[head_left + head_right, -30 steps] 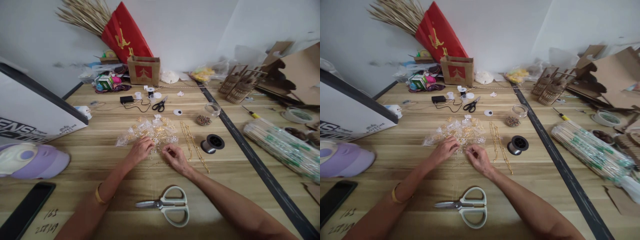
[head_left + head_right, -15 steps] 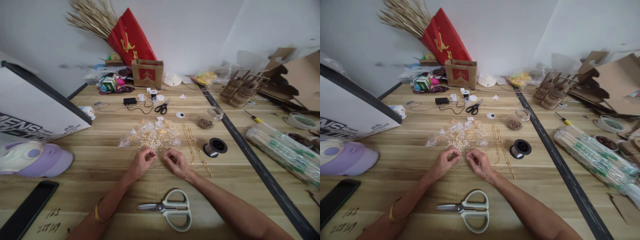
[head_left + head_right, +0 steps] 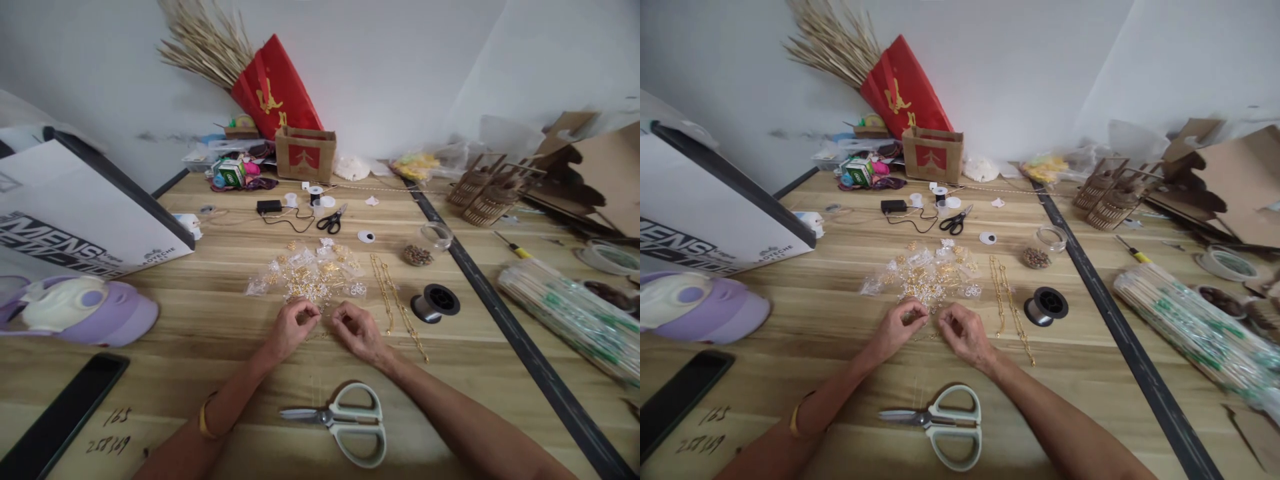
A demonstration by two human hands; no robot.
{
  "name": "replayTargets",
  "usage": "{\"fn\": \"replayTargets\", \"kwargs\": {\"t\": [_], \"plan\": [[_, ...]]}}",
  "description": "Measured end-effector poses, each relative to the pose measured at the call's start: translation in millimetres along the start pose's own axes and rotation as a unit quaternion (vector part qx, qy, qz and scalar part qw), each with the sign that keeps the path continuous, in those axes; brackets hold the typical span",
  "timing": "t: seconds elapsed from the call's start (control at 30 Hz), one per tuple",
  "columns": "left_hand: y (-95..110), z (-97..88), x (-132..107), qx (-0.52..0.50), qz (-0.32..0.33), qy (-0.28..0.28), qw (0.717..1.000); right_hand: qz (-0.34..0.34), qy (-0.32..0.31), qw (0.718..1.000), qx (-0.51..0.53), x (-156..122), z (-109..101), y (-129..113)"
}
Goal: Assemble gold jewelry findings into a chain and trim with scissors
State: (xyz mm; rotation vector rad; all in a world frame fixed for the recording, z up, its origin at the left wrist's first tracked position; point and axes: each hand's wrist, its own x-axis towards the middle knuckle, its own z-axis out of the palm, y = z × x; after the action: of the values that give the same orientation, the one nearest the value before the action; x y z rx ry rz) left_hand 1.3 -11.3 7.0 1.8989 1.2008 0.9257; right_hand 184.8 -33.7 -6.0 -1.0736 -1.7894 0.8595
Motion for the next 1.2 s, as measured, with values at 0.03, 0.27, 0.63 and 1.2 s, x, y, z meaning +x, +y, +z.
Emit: {"fn": "replayTargets", "kwargs": {"t": [0.03, 0.27, 0.63, 1.2], "plan": [[-0.6, 0.2, 0.2, -0.004, -0.002, -0.002, 1.0, 0.0, 0.001, 1.0, 0.001, 0.0, -0.1, -0.3], [-3.2, 0.3, 1.8, -0.031, -0.022, -0.019, 0.999, -0.006, -0.002, 1.0, -0.002, 1.3, -2.1, -0.2], [-4.7, -2.2, 2.6, -0.118, -0.07, -0.046, 0.989, -0.027, -0.002, 1.0, -0.007, 1.2, -2.8, -0.3], [-1.0, -3.0, 6.8, -0.195, -0.13, -0.08, 0.969, -0.065, 0.002, 0.998, 0.006, 0.8, -3.4, 1.0]]}}
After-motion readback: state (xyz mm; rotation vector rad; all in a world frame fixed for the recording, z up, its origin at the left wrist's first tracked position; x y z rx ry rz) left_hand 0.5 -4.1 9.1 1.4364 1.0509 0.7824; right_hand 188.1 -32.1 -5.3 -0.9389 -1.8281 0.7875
